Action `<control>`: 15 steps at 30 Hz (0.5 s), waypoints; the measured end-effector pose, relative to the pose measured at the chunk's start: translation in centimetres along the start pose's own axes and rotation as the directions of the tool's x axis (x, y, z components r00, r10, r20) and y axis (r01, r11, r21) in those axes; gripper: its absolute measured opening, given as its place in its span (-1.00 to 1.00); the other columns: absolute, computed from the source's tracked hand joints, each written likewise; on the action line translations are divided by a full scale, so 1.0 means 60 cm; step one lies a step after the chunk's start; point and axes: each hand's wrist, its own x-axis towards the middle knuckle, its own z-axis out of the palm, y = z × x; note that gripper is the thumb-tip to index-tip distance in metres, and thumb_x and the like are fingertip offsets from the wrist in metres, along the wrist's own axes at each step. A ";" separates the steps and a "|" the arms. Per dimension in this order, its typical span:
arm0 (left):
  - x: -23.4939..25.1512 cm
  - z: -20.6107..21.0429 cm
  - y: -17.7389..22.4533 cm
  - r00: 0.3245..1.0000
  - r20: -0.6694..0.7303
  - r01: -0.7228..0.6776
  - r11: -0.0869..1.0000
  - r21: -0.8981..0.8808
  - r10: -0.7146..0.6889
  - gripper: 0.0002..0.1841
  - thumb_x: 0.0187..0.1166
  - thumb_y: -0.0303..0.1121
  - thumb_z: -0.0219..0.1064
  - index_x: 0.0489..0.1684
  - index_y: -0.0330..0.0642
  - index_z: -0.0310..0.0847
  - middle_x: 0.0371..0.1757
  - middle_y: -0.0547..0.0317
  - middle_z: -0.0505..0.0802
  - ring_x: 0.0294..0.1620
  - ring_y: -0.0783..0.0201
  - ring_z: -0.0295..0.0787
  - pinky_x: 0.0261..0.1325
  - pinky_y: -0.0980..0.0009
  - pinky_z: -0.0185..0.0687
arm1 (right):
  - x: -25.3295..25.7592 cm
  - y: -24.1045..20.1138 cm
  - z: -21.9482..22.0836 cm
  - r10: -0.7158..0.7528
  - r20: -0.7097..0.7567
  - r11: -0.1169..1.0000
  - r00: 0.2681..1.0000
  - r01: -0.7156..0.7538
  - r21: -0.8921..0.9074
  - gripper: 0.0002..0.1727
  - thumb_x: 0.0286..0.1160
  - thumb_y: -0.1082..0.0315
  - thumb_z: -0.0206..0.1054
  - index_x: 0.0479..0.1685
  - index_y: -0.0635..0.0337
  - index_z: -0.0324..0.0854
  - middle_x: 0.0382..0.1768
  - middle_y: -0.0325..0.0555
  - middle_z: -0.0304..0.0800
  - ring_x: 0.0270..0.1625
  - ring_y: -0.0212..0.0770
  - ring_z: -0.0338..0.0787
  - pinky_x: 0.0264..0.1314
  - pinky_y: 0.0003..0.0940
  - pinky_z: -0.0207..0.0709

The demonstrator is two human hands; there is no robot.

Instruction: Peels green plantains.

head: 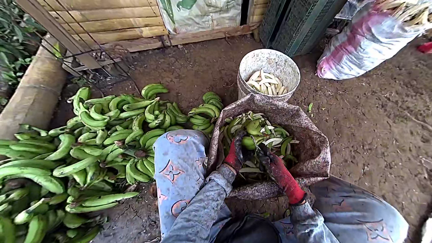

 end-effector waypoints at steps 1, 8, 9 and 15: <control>-0.001 0.001 0.001 1.000 0.018 -0.013 1.000 0.017 0.012 -0.69 0.83 -0.12 -0.04 0.14 -0.11 0.49 -0.26 0.09 0.72 -0.35 0.23 0.71 -0.31 0.29 0.70 | -0.001 0.000 -0.001 -0.004 0.012 0.997 1.000 0.003 0.076 -0.42 0.82 0.25 0.04 0.77 0.27 0.18 -0.29 -0.26 0.60 -0.48 -0.50 0.51 -0.42 -0.56 0.47; -0.010 0.003 -0.005 0.959 0.135 -0.276 0.926 0.257 0.248 -0.47 0.67 -0.30 0.20 0.64 -0.10 0.27 0.11 0.05 0.73 -0.04 0.29 0.72 0.04 0.32 0.69 | -0.006 0.004 -0.004 0.101 -0.065 0.878 0.993 -0.058 0.475 -0.77 0.86 0.28 0.02 0.00 0.18 0.56 -0.64 -0.40 0.50 -0.68 -0.54 0.47 -0.65 -0.66 0.39; -0.011 0.005 -0.001 0.947 0.149 -0.318 0.901 0.296 0.285 -0.40 0.59 -0.35 0.26 0.67 -0.12 0.23 0.14 0.06 0.72 -0.01 0.32 0.71 0.06 0.35 0.67 | -0.004 0.008 -0.002 0.112 -0.067 0.878 0.991 -0.067 0.473 -0.75 0.87 0.26 0.01 -0.07 0.16 0.56 -0.65 -0.39 0.49 -0.69 -0.54 0.45 -0.67 -0.66 0.37; -0.006 0.006 0.022 0.980 0.159 -0.126 0.991 0.048 0.117 -0.82 0.62 -0.37 0.13 0.07 -0.10 0.52 -0.29 0.16 0.75 -0.35 0.31 0.74 -0.28 0.36 0.72 | -0.011 0.021 -0.020 0.005 0.111 0.852 0.994 -0.062 0.519 -0.73 0.81 0.22 0.07 0.30 0.10 0.47 -0.57 -0.40 0.51 -0.65 -0.54 0.46 -0.64 -0.68 0.37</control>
